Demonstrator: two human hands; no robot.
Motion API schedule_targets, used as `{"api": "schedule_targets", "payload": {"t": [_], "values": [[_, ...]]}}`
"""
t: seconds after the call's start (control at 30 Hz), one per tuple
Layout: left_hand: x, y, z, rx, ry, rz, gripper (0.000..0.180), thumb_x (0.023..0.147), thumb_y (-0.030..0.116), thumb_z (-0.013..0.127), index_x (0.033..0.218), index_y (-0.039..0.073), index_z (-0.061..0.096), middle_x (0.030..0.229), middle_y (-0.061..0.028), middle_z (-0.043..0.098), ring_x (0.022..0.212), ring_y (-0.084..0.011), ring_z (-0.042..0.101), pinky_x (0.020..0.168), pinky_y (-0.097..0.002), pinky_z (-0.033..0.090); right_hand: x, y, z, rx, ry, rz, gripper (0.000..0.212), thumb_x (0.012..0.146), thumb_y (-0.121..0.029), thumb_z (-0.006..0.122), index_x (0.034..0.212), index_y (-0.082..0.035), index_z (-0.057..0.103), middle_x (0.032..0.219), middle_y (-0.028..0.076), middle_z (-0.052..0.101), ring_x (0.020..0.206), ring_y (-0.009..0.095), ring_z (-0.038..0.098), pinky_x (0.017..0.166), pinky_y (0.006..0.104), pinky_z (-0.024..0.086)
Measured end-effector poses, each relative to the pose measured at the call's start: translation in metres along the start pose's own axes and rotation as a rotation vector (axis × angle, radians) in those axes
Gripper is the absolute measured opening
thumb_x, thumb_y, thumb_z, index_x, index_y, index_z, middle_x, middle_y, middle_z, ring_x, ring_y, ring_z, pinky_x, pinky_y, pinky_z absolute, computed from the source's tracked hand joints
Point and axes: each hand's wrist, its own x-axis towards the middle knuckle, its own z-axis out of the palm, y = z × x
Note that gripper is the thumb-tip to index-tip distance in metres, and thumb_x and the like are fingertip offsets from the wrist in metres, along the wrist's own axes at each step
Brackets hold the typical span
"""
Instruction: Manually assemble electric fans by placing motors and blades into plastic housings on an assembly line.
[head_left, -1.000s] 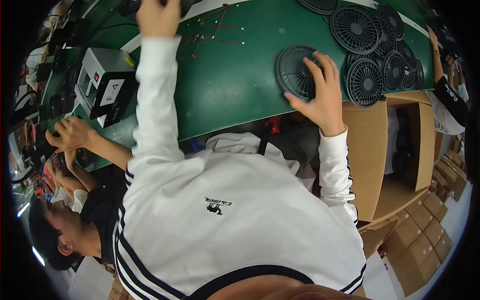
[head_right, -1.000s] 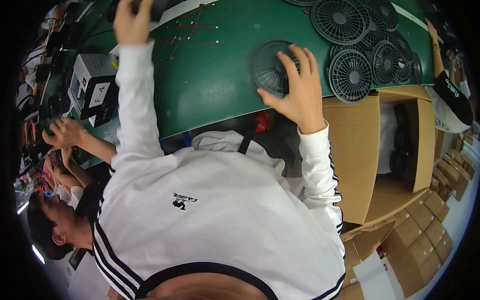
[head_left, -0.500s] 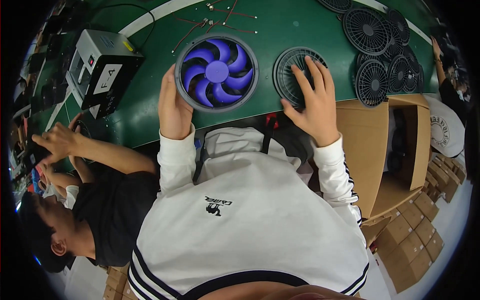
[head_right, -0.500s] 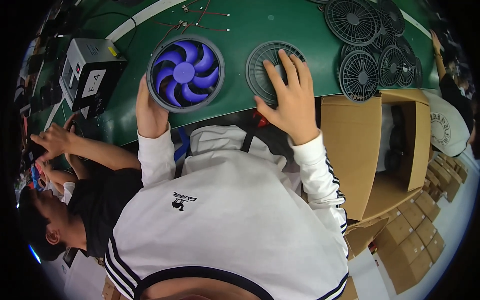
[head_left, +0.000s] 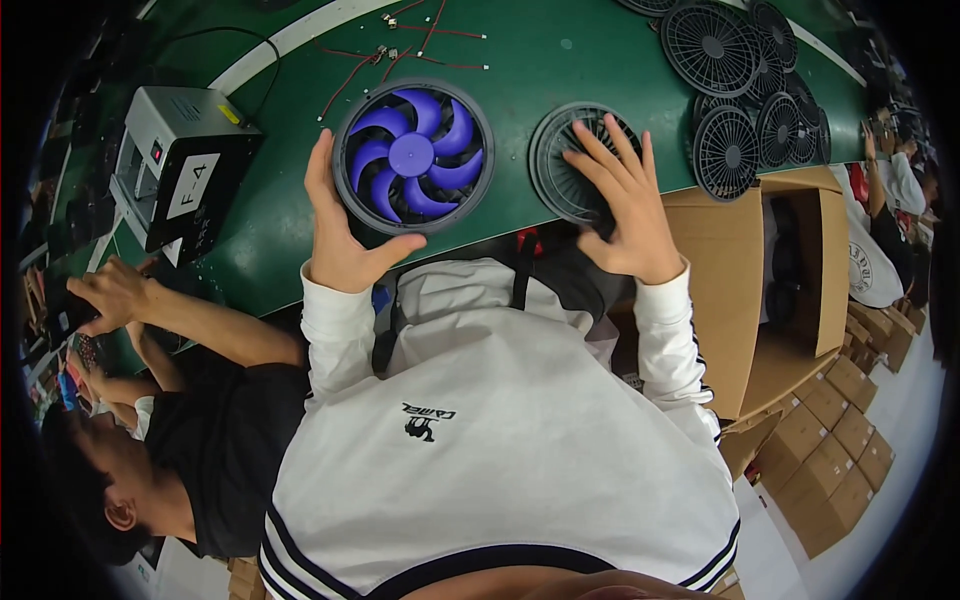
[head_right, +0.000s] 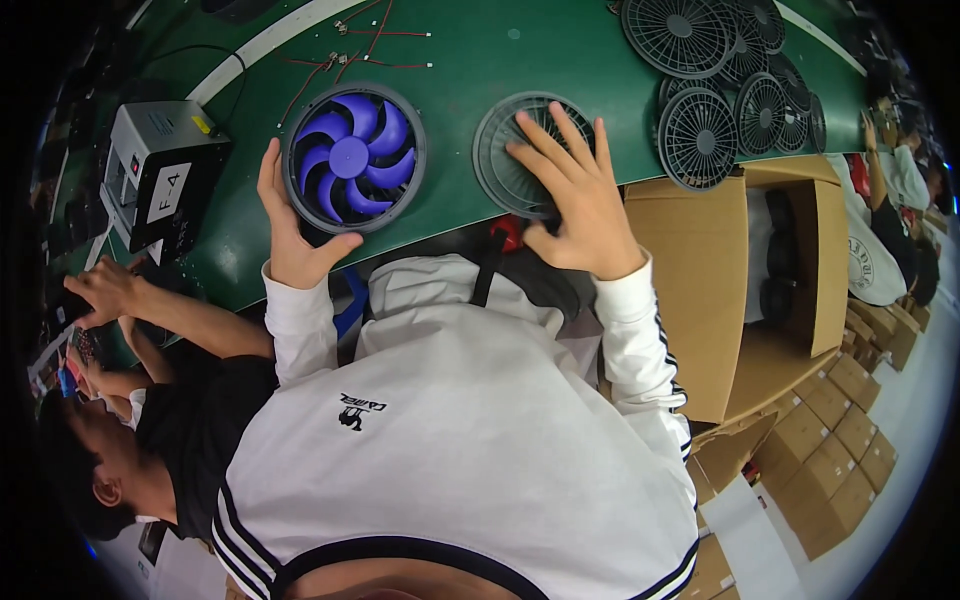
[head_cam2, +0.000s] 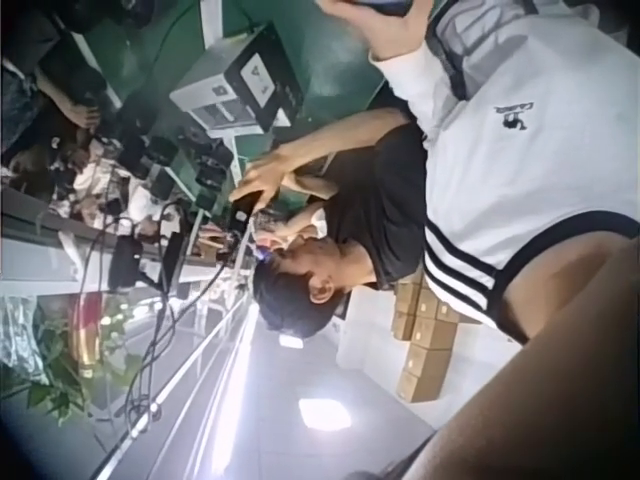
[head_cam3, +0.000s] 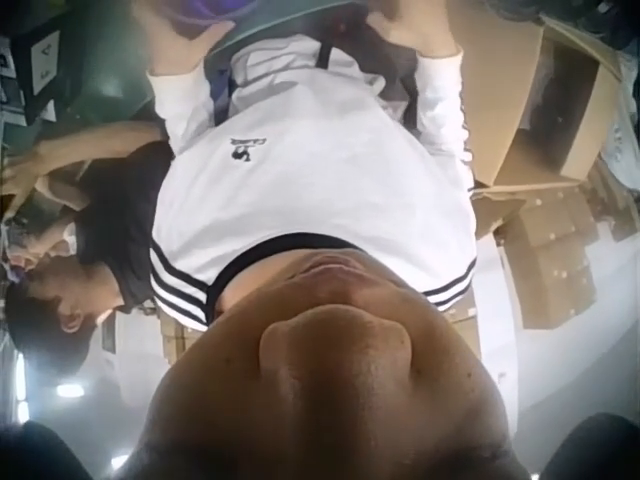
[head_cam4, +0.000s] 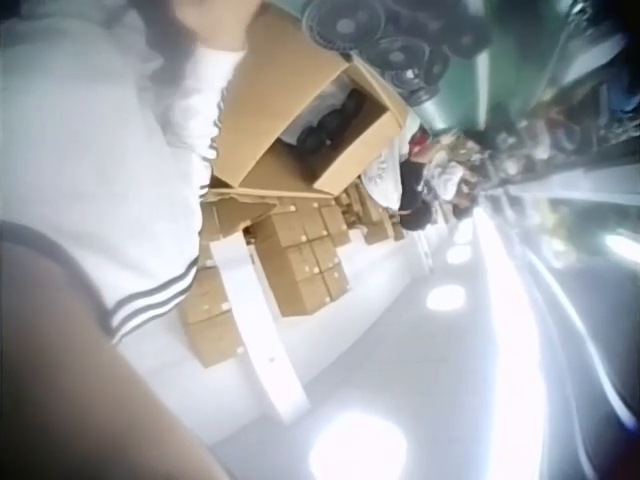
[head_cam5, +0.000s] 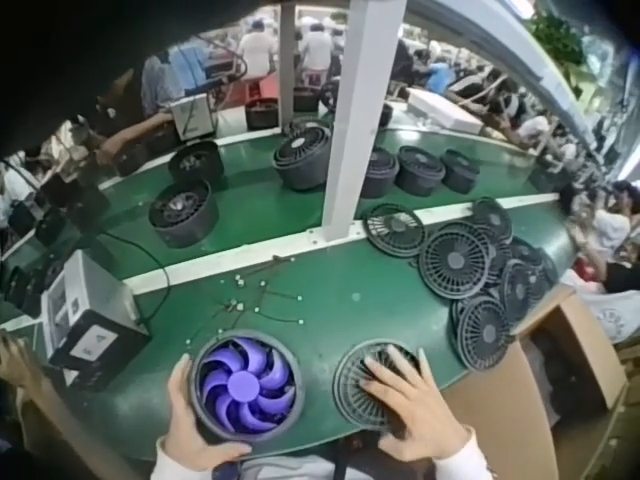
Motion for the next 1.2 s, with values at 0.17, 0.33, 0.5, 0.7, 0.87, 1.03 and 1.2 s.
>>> {"api": "schedule_targets", "payload": {"t": [0.17, 0.33, 0.5, 0.7, 0.87, 1.03, 1.2], "values": [[0.005, -0.014, 0.005, -0.062, -0.003, 0.090, 0.142, 0.058, 0.037, 0.104, 0.161, 0.001, 0.014, 0.160, -0.0277, 0.031, 0.146, -0.0387, 0.042, 0.118, -0.0493, 0.040, 0.005, -0.008, 0.015, -0.071, 0.224, 0.156, 0.095, 0.072, -0.055, 0.085, 0.147, -0.006, 0.054, 0.159, 0.026, 0.039, 0.141, 0.050, 0.040, 0.118, 0.0583, 0.031], [0.003, -0.025, 0.017, 0.106, -0.004, 0.110, 0.145, 0.054, 0.038, 0.106, 0.161, 0.002, 0.015, 0.161, -0.0291, 0.028, 0.146, -0.0411, 0.042, 0.118, -0.0516, 0.039, 0.025, -0.017, 0.013, -0.002, 0.264, 0.179, 0.099, 0.070, -0.058, 0.086, 0.149, -0.008, 0.054, 0.159, 0.027, 0.039, 0.142, 0.049, 0.041, 0.118, 0.0567, 0.034], [0.004, -0.019, 0.028, 0.111, 0.105, 0.132, 0.138, 0.055, 0.034, 0.105, 0.159, 0.002, 0.020, 0.158, -0.0293, 0.031, 0.144, -0.0418, 0.044, 0.119, -0.0501, 0.037, 0.071, -0.057, -0.012, 0.103, 0.322, 0.003, 0.102, 0.072, -0.061, 0.085, 0.152, -0.006, 0.051, 0.158, 0.026, 0.041, 0.142, 0.044, 0.044, 0.117, 0.0516, 0.036], [0.007, -0.011, 0.017, 0.073, 0.122, 0.100, 0.107, 0.074, 0.024, 0.092, 0.157, 0.000, 0.029, 0.157, -0.0268, 0.038, 0.145, -0.0399, 0.044, 0.121, -0.0463, 0.035, 0.064, -0.009, -0.012, 0.418, 0.328, 0.120, 0.108, 0.075, -0.065, 0.083, 0.154, -0.002, 0.046, 0.157, 0.023, 0.043, 0.143, 0.037, 0.046, 0.118, 0.0469, 0.036], [0.015, -0.011, 0.018, -0.117, 0.074, -0.046, 0.084, 0.088, 0.019, 0.078, 0.156, -0.001, 0.033, 0.157, -0.0226, 0.042, 0.146, -0.0349, 0.045, 0.121, -0.0435, 0.035, 0.061, -0.013, -0.005, 0.558, 0.343, 0.134, 0.107, 0.069, -0.059, 0.088, 0.149, 0.001, 0.051, 0.157, 0.026, 0.044, 0.140, 0.039, 0.048, 0.117, 0.0481, 0.038], [0.033, -0.014, -0.013, -0.252, 0.425, -0.180, 0.082, 0.090, 0.021, 0.076, 0.156, -0.003, 0.034, 0.155, -0.0235, 0.044, 0.144, -0.0338, 0.047, 0.120, -0.0431, 0.036, 0.074, -0.035, -0.017, 0.258, 0.219, -0.113, 0.107, 0.069, -0.065, 0.085, 0.149, -0.002, 0.053, 0.158, 0.026, 0.043, 0.141, 0.042, 0.047, 0.116, 0.0503, 0.039], [-0.011, -0.006, -0.004, -0.105, 0.313, 0.152, 0.114, 0.073, 0.028, 0.093, 0.159, -0.002, 0.024, 0.153, -0.0261, 0.046, 0.140, -0.0373, 0.051, 0.117, -0.0453, 0.041, 0.120, -0.067, -0.027, 0.047, -0.007, -0.428, 0.100, 0.065, -0.067, 0.084, 0.145, -0.011, 0.062, 0.159, 0.026, 0.042, 0.141, 0.047, 0.045, 0.116, 0.0549, 0.039]]}}
